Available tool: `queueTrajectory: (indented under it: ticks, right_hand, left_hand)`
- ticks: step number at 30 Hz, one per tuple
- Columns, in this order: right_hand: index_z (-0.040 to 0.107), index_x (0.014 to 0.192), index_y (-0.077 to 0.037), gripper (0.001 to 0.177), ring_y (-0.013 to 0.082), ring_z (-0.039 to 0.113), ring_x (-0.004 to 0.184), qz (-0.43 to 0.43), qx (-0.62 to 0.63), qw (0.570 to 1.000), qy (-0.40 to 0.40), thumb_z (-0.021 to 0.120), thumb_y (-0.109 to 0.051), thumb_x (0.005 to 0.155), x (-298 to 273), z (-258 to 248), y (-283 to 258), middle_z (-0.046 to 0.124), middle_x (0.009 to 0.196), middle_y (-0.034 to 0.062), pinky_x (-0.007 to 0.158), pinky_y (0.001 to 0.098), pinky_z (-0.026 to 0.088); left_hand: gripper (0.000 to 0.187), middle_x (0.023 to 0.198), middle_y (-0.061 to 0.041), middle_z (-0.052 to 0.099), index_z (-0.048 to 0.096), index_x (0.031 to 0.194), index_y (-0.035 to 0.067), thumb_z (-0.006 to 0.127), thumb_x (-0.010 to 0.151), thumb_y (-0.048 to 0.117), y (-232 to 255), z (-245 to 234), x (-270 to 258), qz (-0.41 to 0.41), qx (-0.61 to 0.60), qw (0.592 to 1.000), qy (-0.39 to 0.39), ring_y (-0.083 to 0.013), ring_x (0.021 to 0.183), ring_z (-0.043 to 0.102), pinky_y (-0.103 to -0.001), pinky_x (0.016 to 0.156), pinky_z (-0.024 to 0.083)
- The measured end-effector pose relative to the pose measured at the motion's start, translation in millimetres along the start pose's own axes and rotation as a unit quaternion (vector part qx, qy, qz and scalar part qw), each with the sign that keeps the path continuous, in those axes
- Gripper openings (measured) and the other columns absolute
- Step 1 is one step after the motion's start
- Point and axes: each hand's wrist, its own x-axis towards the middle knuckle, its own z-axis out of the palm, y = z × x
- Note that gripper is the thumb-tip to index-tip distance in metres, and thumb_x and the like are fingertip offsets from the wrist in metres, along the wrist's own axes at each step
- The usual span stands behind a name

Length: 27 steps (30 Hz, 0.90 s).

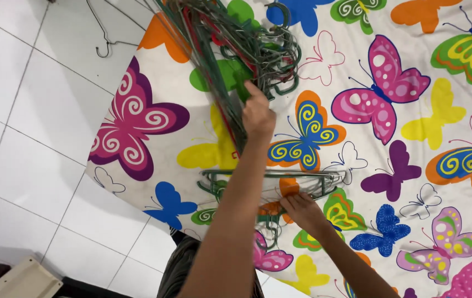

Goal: Fold socks and underwear and organize clothes hangers in a room.

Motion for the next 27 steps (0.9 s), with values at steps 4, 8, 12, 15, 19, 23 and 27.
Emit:
queueTrajectory:
  ticks: [4,8,12,15,19,23,27]
  right_hand:
    - [0.060,0.114,-0.009,0.038,0.0222,0.070,0.082,0.003,0.147,0.985,0.096,0.068,-0.018,0.079,-26,12,-1,0.070,0.088,0.0030,0.077,0.0387,0.053]
    - [0.067,0.094,-0.012,0.018,0.0292,0.068,0.057,0.130,0.362,0.922,0.041,0.075,-0.025,0.084,-77,-14,-6,0.070,0.064,0.0099,0.052,0.0413,0.052]
    - [0.076,0.101,-0.005,0.024,0.0170,0.054,0.048,0.360,0.533,0.765,0.018,0.075,-0.016,0.080,-142,-14,-11,0.063,0.059,0.0124,0.047,0.0353,0.044]
    - [0.073,0.098,-0.003,0.021,0.0100,0.049,0.055,0.526,0.564,0.622,0.137,0.075,-0.018,0.084,-129,-53,-22,0.057,0.061,0.0042,0.049,0.0315,0.039]
    - [0.065,0.089,-0.001,0.019,0.0091,0.051,0.054,0.572,0.513,0.600,0.223,0.071,-0.018,0.089,-39,-136,-9,0.057,0.061,0.0012,0.047,0.0298,0.040]
    - [0.056,0.083,-0.001,0.027,0.0107,0.047,0.054,0.467,0.569,0.641,0.217,0.073,-0.020,0.092,133,-201,-25,0.050,0.065,0.0014,0.046,0.0297,0.038]
    - [0.053,0.125,0.000,0.063,0.0169,0.061,0.083,0.251,0.572,0.770,0.131,0.086,-0.022,0.076,309,-298,-101,0.066,0.100,0.0078,0.071,0.0347,0.054]
  left_hand:
    - [0.103,0.109,-0.026,0.071,0.017,0.156,0.004,0.081,0.076,0.010,-8,-68,-17,-0.024,-0.025,0.998,-0.050,-0.0429,0.103,0.069,-0.048,0.091,0.055]
    - [0.103,0.111,-0.015,0.073,0.037,0.147,0.001,0.094,0.062,0.013,-68,-117,-17,0.101,-0.227,0.969,-0.011,-0.0330,0.102,0.073,-0.042,0.094,0.058]
    - [0.073,0.102,-0.005,0.070,0.057,0.118,0.001,0.095,0.056,0.005,-108,-223,-24,0.056,-0.412,0.910,-0.002,-0.0223,0.093,0.070,-0.036,0.087,0.058]
    - [0.046,0.095,-0.006,0.071,0.067,0.106,0.005,0.082,0.064,-0.006,-109,-305,-44,-0.059,-0.504,0.861,-0.017,-0.0232,0.081,0.068,-0.040,0.074,0.057]
    - [0.042,0.092,-0.009,0.071,0.065,0.100,0.003,0.080,0.063,-0.008,-158,-308,-47,-0.025,-0.554,0.831,-0.043,-0.0249,0.085,0.074,-0.041,0.080,0.062]
    - [0.041,0.098,-0.008,0.075,0.070,0.100,0.002,0.085,0.062,-0.006,-190,-291,-51,0.016,-0.560,0.827,-0.046,-0.0194,0.091,0.073,-0.036,0.082,0.059]
    - [0.046,0.098,-0.005,0.075,0.073,0.106,0.002,0.093,0.064,0.003,-224,-264,-44,-0.042,-0.514,0.849,-0.110,-0.0189,0.089,0.069,-0.034,0.082,0.057]
